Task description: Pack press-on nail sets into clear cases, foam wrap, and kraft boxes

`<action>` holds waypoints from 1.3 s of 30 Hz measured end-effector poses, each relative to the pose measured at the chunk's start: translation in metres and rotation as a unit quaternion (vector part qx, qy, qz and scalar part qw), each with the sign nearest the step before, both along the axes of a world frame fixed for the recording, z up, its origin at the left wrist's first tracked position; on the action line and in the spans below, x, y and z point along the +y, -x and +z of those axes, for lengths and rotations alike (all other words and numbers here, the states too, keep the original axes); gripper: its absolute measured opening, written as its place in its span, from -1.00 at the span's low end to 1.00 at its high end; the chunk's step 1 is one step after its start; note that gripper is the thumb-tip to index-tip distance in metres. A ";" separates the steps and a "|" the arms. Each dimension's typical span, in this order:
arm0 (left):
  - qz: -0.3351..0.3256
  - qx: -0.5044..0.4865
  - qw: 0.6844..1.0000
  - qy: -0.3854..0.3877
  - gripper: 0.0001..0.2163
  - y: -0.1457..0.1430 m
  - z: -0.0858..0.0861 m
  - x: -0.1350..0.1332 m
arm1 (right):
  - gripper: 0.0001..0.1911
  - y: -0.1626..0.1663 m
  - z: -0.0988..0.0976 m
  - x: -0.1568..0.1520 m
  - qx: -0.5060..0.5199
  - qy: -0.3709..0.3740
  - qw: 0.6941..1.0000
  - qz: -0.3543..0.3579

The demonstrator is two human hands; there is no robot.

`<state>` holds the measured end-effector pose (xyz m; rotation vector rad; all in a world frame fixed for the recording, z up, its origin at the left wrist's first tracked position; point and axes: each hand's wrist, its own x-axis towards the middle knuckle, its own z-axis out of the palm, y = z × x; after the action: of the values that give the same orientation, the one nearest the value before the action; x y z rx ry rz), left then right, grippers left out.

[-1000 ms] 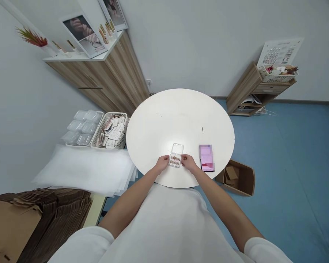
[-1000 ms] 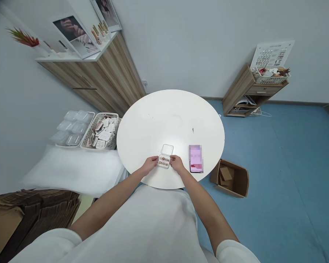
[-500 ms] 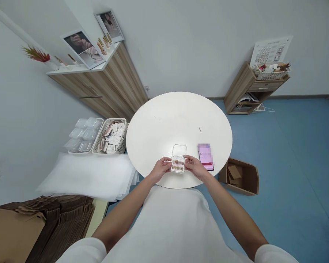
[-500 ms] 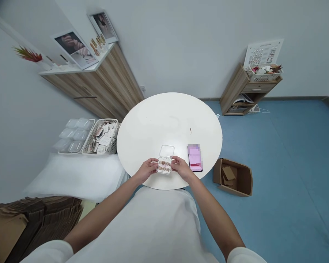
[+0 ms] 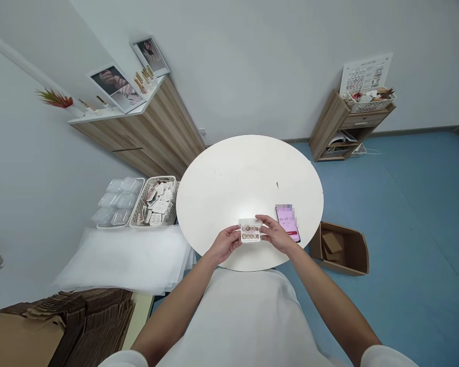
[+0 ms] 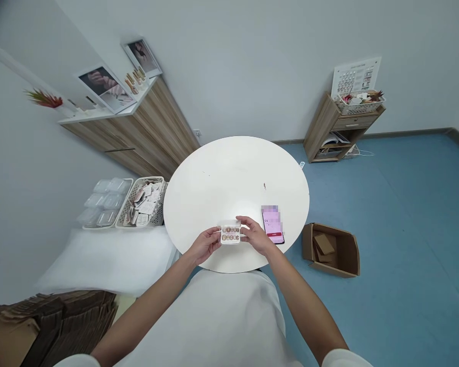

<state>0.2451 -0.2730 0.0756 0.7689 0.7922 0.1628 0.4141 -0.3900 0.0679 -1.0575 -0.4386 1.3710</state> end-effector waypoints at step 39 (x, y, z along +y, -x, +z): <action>-0.106 0.102 0.854 -0.499 -0.15 0.006 0.028 0.008 | -0.58 0.022 -0.008 0.003 -0.095 0.088 0.990 -0.061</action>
<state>0.2395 -0.2650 0.1036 1.8836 0.7942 0.3042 0.3919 -0.3866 0.0595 -1.3468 -0.3893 1.2211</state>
